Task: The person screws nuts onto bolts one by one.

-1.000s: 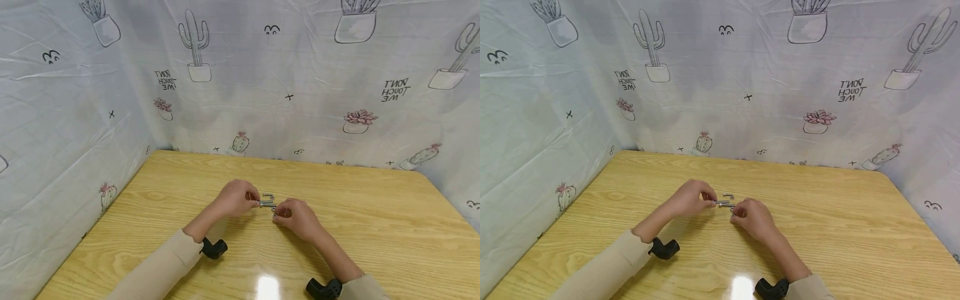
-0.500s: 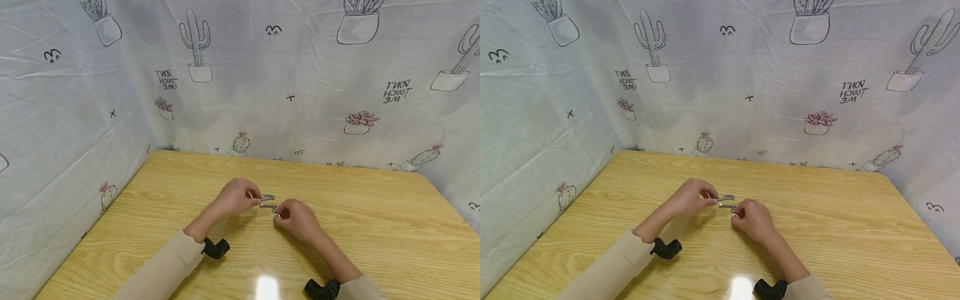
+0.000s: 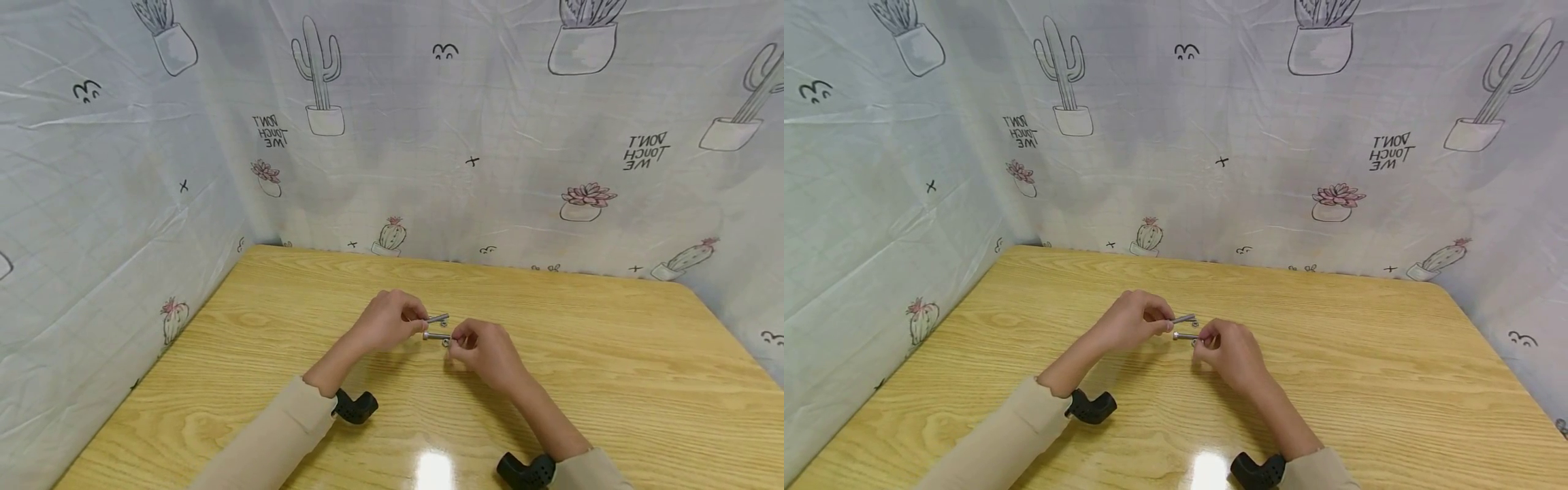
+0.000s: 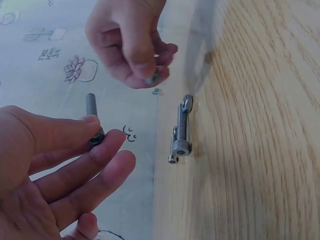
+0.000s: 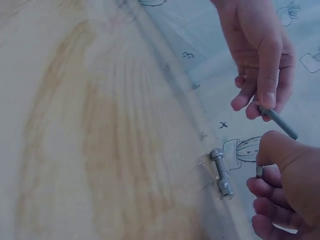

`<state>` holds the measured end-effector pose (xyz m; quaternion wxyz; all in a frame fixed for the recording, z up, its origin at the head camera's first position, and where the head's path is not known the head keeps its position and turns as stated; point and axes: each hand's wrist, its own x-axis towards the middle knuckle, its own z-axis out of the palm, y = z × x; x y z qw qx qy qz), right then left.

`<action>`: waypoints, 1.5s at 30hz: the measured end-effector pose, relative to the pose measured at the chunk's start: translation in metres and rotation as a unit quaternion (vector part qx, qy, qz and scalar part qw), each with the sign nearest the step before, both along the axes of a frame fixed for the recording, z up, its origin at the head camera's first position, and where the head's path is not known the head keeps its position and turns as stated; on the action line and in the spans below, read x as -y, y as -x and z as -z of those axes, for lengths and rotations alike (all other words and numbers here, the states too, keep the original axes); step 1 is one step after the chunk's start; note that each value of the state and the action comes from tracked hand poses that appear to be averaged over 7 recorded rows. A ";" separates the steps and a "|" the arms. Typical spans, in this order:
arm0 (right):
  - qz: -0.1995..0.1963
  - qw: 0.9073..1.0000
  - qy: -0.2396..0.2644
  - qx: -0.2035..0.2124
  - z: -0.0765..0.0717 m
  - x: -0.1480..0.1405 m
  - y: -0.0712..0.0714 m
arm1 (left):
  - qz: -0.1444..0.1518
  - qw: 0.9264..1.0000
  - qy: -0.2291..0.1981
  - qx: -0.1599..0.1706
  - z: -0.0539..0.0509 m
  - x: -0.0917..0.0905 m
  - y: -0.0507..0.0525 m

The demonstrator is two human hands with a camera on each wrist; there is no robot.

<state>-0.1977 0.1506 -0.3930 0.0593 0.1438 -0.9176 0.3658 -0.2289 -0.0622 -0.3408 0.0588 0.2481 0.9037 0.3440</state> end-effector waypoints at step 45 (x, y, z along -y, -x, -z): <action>-0.041 0.972 0.226 -0.058 -0.023 -0.005 0.004 | 0.035 0.995 -0.088 0.029 0.008 -0.002 0.002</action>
